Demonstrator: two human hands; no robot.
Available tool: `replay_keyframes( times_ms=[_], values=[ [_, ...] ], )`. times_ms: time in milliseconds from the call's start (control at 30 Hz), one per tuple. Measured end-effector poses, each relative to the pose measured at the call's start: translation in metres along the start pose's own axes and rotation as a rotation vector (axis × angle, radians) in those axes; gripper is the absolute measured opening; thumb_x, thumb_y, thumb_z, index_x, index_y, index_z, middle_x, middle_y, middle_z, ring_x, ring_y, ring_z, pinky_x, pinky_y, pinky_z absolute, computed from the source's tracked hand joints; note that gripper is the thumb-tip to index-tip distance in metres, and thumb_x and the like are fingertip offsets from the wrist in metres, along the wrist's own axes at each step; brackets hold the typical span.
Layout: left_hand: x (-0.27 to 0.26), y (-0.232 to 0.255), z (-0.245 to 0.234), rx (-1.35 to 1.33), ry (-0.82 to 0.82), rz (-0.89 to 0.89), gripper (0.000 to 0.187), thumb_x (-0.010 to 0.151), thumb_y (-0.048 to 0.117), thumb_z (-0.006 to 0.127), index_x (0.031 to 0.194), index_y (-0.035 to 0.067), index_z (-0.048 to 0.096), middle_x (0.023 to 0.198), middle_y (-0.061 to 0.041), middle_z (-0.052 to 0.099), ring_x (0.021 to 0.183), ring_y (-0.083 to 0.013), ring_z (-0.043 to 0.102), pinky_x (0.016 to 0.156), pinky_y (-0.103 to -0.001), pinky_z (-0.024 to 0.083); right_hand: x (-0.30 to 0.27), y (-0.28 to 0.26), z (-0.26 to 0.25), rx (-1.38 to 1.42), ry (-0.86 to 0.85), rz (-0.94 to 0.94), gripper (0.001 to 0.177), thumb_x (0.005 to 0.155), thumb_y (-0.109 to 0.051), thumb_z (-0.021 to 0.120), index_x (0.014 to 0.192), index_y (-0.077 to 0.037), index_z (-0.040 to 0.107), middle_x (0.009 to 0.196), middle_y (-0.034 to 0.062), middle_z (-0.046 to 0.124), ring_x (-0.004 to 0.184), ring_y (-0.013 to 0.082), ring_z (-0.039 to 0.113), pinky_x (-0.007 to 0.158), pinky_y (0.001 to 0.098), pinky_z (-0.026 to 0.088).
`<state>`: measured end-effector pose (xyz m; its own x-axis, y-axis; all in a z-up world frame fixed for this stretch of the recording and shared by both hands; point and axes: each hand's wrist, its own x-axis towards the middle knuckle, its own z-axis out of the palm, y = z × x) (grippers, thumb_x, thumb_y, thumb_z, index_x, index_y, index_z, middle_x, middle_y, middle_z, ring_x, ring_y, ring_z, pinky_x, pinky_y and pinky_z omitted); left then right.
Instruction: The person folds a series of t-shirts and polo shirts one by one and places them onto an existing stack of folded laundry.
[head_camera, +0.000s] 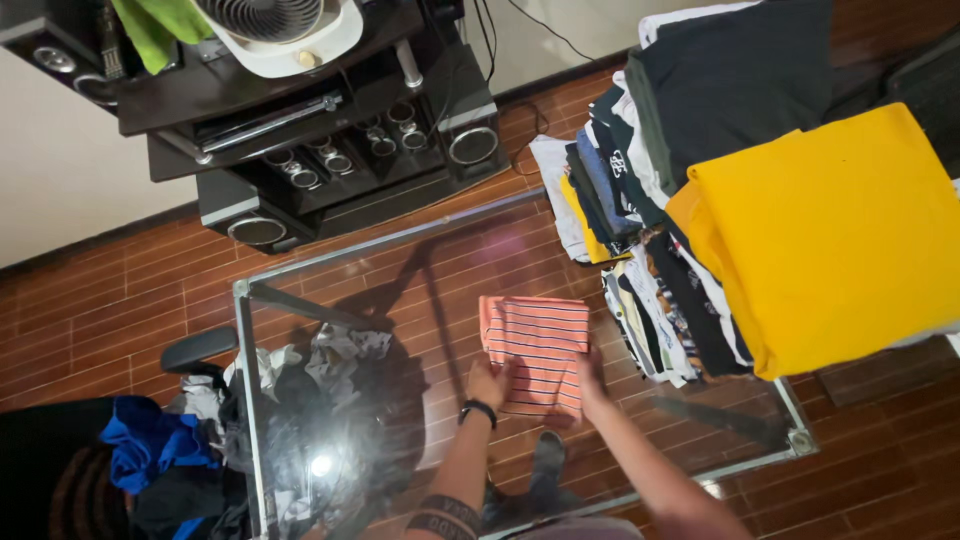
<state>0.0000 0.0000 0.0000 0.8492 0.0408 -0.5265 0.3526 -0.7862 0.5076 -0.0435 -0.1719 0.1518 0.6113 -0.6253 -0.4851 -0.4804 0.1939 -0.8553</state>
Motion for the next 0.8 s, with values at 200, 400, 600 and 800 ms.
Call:
replay_keyframes(
  times_ms=[200, 400, 600, 800],
  values=[
    [-0.035, -0.007, -0.011, -0.742, -0.141, -0.314, 0.046, 0.083, 0.056, 0.079, 0.112, 0.021, 0.077, 0.095, -0.007, 0.078, 0.074, -0.0262, 0.073, 0.039, -0.041, 0.058, 0.084, 0.112, -0.029, 0.280, -0.235, 0.030, 0.055, 0.092, -0.018, 0.058, 0.146, -0.008, 0.052, 0.135, 0.0108, 0.059, 0.122, 0.0267, 0.056, 0.107, 0.0468, 0.041],
    [-0.127, 0.049, -0.111, -1.334, -0.444, -0.464, 0.044, 0.081, 0.047, 0.077, 0.104, 0.009, 0.077, 0.094, -0.016, 0.079, 0.082, -0.0315, 0.078, 0.071, -0.045, 0.065, -0.013, 0.002, -0.032, 0.391, -0.305, 0.078, 0.052, 0.088, -0.017, 0.066, 0.139, -0.012, 0.059, 0.117, 0.0139, 0.069, 0.103, 0.0315, 0.070, 0.092, 0.0528, 0.055],
    [-0.159, 0.043, -0.133, -1.309, -0.574, -0.285, 0.084, 0.091, 0.053, 0.083, 0.153, 0.008, 0.047, 0.151, -0.025, 0.055, 0.133, -0.0412, 0.058, 0.107, -0.061, 0.050, -0.055, 0.012, -0.038, 0.406, -0.258, 0.170, 0.051, 0.091, -0.030, 0.070, 0.138, -0.016, 0.056, 0.119, 0.0153, 0.067, 0.107, 0.0316, 0.065, 0.100, 0.0549, 0.049],
    [-0.180, 0.049, -0.160, -1.498, -0.420, -0.287, 0.027, 0.091, 0.023, 0.081, 0.110, 0.004, 0.074, 0.103, -0.022, 0.078, 0.089, -0.0380, 0.078, 0.081, -0.057, 0.063, -0.073, -0.024, -0.045, 0.333, -0.306, -0.088, 0.049, 0.095, -0.014, 0.061, 0.143, -0.007, 0.058, 0.131, 0.0144, 0.061, 0.121, 0.0278, 0.059, 0.109, 0.0482, 0.045]
  ],
)
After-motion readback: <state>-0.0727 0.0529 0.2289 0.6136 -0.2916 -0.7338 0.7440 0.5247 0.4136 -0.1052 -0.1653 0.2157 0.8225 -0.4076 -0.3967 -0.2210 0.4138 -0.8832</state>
